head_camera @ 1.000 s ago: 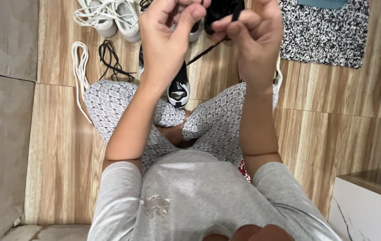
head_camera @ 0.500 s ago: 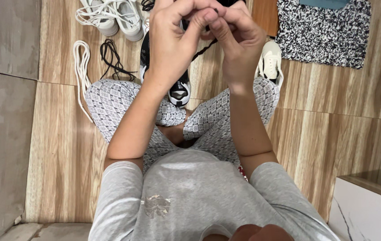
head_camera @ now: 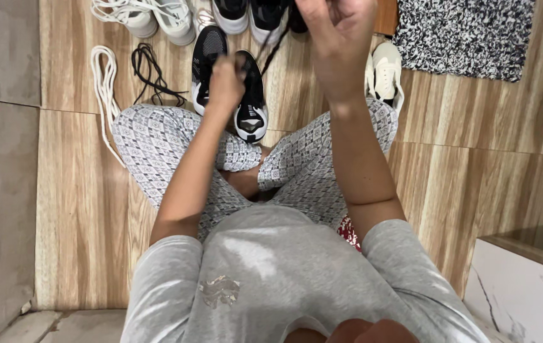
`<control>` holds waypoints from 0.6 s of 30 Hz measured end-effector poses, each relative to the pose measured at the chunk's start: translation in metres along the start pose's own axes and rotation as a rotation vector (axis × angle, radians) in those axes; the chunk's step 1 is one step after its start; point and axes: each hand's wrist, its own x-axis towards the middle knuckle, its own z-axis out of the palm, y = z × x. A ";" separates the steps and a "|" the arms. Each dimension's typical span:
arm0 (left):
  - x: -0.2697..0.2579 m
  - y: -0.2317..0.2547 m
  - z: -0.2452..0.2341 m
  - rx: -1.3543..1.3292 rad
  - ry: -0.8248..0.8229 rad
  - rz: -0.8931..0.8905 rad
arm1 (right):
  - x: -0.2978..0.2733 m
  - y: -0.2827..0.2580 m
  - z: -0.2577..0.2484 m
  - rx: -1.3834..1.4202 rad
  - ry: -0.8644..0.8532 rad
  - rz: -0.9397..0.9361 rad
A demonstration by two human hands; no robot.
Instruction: The person sits on the floor and laces several pairs of sneakers. They thread white laces into a white sneaker, then black laces into a black sneaker, and finally white laces into a cream-colored sneaker, tying each pair.
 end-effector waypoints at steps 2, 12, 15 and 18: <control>-0.013 -0.033 0.032 0.093 -0.070 -0.123 | -0.001 0.007 0.000 0.042 -0.016 -0.004; -0.007 -0.085 0.066 -0.007 0.028 -0.220 | -0.009 0.014 -0.013 -0.027 0.118 0.089; -0.004 -0.075 0.056 -0.010 -0.053 -0.295 | -0.006 0.013 -0.018 -0.021 0.116 0.005; -0.010 -0.054 0.056 0.075 -0.141 -0.296 | -0.002 0.011 -0.028 -0.151 0.104 -0.112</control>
